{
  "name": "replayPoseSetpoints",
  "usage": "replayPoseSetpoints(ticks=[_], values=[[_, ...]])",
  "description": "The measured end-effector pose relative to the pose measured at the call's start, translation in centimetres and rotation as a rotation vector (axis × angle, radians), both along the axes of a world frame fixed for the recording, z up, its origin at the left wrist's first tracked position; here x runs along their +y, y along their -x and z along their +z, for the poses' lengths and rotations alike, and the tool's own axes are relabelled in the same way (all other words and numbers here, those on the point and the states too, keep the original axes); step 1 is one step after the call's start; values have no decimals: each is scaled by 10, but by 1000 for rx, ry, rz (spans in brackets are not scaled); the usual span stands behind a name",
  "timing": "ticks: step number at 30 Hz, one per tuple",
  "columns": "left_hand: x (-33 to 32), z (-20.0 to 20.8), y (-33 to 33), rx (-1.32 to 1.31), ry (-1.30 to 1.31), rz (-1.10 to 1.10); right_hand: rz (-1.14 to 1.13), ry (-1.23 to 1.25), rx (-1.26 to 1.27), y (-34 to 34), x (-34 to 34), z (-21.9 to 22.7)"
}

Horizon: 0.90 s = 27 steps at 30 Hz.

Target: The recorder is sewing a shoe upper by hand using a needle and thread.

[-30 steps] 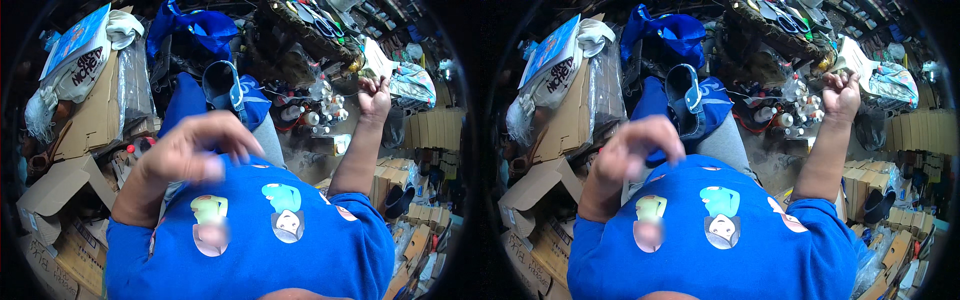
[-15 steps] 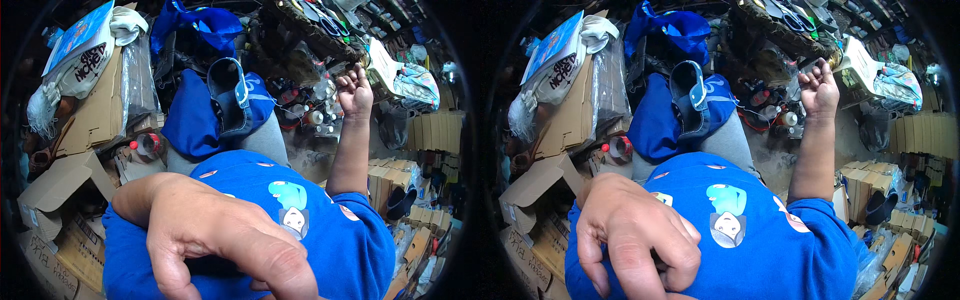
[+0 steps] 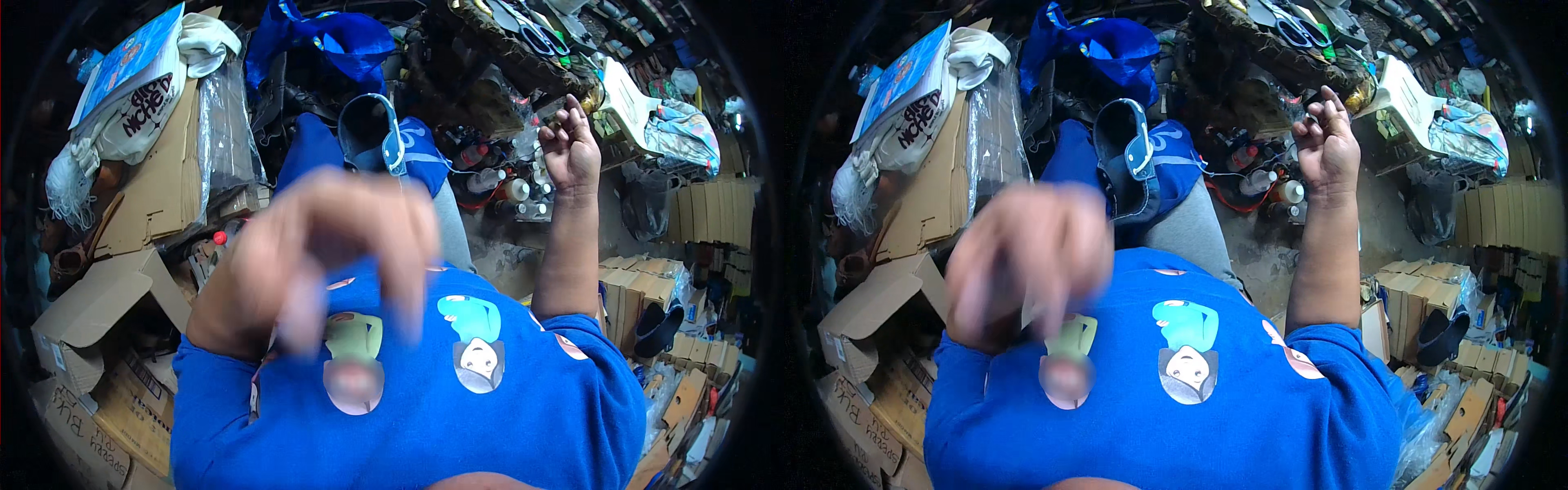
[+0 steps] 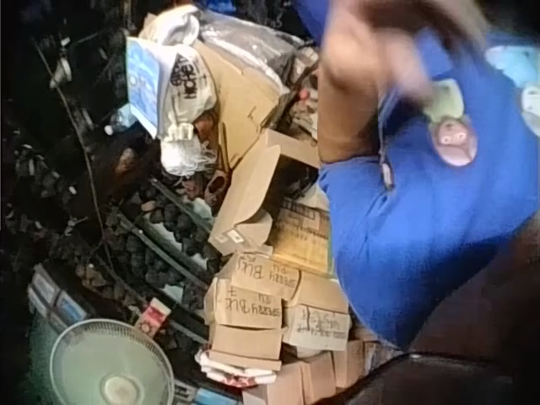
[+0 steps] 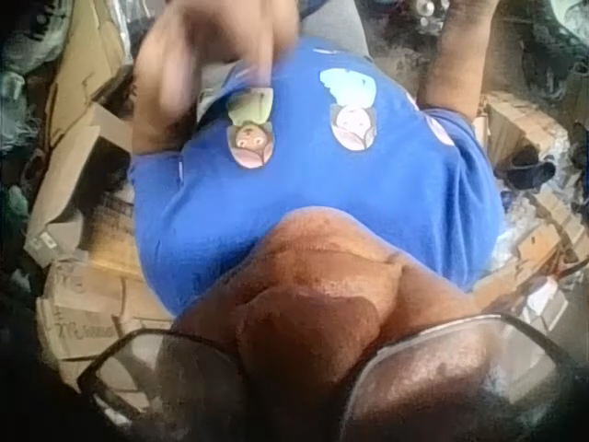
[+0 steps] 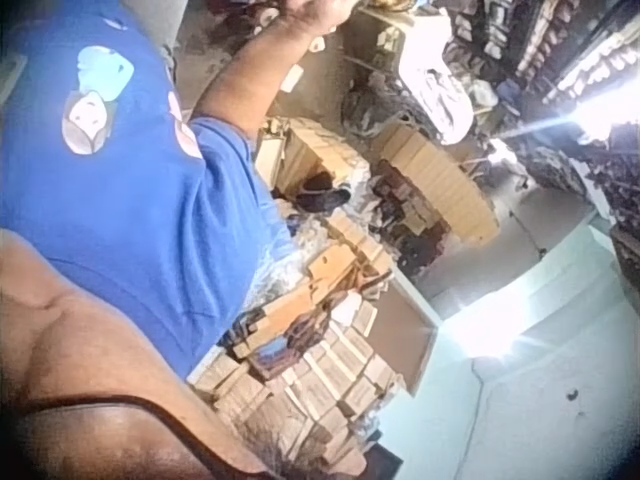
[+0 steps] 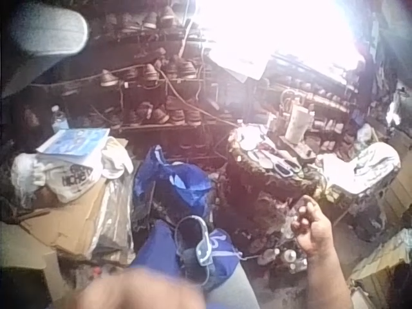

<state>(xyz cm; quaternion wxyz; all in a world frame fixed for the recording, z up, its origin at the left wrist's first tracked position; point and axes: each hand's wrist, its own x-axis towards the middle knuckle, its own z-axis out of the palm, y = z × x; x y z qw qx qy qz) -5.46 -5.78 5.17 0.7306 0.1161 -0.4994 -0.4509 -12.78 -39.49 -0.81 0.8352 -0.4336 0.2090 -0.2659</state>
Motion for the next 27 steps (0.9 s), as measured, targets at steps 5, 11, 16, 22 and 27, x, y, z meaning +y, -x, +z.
replayPoseSetpoints(ticks=[5,11,16,22,27], values=[[-10,-132,-70,876,-905,653,96,47,1,-1,5,-2],[-52,-148,-85,832,-829,552,198,67,118,2,24,-1],[-54,-87,-68,855,-725,416,303,113,147,7,32,3],[-46,-16,-34,270,-581,493,445,328,121,-4,66,36],[-33,-2,-13,-79,-573,804,597,483,-39,-7,109,66]])
